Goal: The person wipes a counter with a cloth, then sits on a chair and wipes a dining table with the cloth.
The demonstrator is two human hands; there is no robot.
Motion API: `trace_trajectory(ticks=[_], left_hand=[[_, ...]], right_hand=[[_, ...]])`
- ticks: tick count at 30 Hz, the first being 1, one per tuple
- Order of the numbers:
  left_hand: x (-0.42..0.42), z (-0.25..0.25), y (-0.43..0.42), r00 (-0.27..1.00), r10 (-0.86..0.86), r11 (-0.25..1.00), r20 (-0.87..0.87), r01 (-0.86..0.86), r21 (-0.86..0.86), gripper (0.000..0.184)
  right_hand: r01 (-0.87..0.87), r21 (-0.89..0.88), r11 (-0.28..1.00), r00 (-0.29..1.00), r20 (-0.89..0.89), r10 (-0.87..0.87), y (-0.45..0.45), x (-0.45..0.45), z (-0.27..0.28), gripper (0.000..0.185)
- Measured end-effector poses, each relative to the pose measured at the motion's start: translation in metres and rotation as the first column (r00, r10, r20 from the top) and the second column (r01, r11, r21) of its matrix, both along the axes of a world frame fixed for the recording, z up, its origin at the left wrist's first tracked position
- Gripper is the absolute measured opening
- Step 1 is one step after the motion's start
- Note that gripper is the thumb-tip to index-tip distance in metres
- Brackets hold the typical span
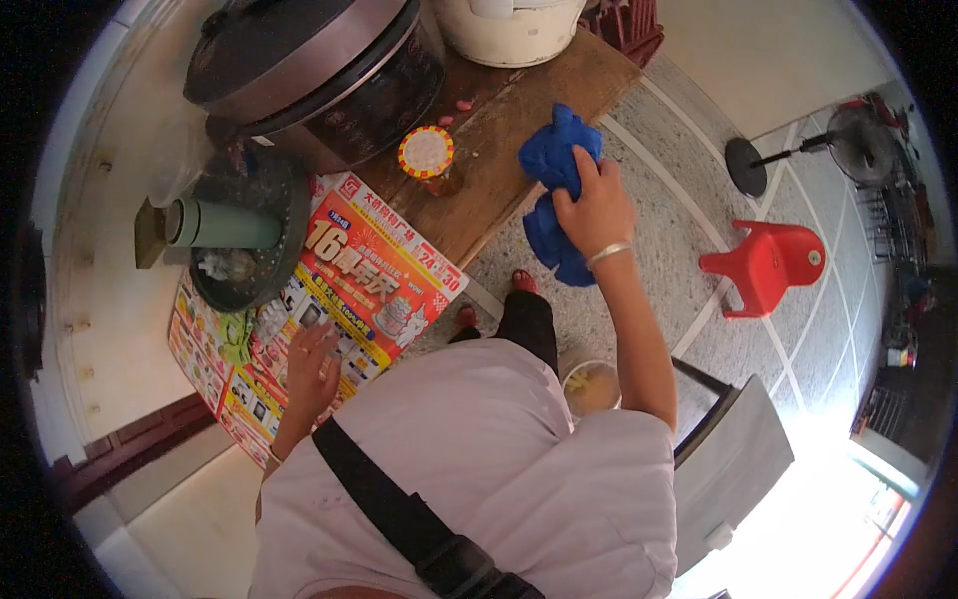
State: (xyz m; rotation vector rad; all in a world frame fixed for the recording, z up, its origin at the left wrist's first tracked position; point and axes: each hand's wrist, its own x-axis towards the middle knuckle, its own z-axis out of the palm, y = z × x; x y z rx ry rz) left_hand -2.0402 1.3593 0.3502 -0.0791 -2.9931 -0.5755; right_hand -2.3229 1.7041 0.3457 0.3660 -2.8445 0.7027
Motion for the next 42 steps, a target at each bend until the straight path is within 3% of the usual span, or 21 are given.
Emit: trace_trajectory(ticks=[5,8,12,15,17,21,24,25,28,30,33,42], left_hand=[[-0.091,0.012,0.059,0.990,0.118,0.975,-0.076,-0.100,0.200,0.032],[-0.136,0.014,0.092,0.982,0.163,0.961,-0.099,-0.135,0.242,0.038],[-0.174,0.000,0.115,0.953,0.296,0.886,-0.059,-0.251,0.390,0.051],[-0.194,-0.011,0.123,0.922,0.377,0.773,0.092,-0.368,0.516,0.065],[-0.205,-0.013,0.129,0.910,0.403,0.738,0.093,-0.384,0.555,0.074],[-0.223,-0.030,0.131,0.896,0.444,0.724,-0.006,-0.355,0.591,0.089],[-0.232,-0.030,0.135,0.871,0.492,0.703,0.004,-0.400,0.588,0.095],[-0.235,-0.034,0.135,0.857,0.514,0.728,-0.030,-0.417,0.544,0.097],[-0.240,-0.040,0.135,0.855,0.518,0.618,0.021,-0.391,0.682,0.096],[-0.242,-0.043,0.135,0.834,0.552,0.617,0.012,-0.417,0.668,0.088],[-0.243,-0.041,0.134,0.822,0.567,0.615,0.041,-0.457,0.643,0.081],[-0.226,-0.029,0.113,0.853,0.522,0.559,-0.006,-0.338,0.757,0.069]], right_hand=[[-0.150,0.078,0.986,0.987,-0.038,0.153,-0.028,-0.078,-0.001,0.051],[-0.257,0.262,0.930,0.967,0.075,0.245,-0.037,-0.120,-0.032,0.049],[-0.304,0.238,0.922,0.949,0.153,0.274,-0.014,-0.168,-0.057,0.047],[-0.230,0.212,0.950,0.973,0.081,0.218,0.018,-0.201,-0.052,0.047],[-0.196,0.189,0.962,0.981,0.028,0.194,0.046,-0.246,-0.083,0.048],[-0.043,0.301,0.953,0.999,0.012,0.041,0.083,-0.302,-0.084,0.052],[0.024,0.285,0.958,0.999,0.034,-0.036,0.096,-0.333,-0.098,0.052],[0.034,0.301,0.953,0.998,0.044,-0.050,0.095,-0.330,-0.093,0.052],[0.025,0.342,0.939,0.997,0.061,-0.048,0.081,-0.293,-0.064,0.053],[-0.013,0.379,0.925,0.997,0.080,-0.019,0.073,-0.265,-0.050,0.052],[-0.108,0.320,0.941,0.989,-0.064,0.136,0.074,-0.226,-0.066,0.051],[-0.347,0.139,0.927,0.937,0.084,0.338,0.053,-0.089,-0.032,0.050]])
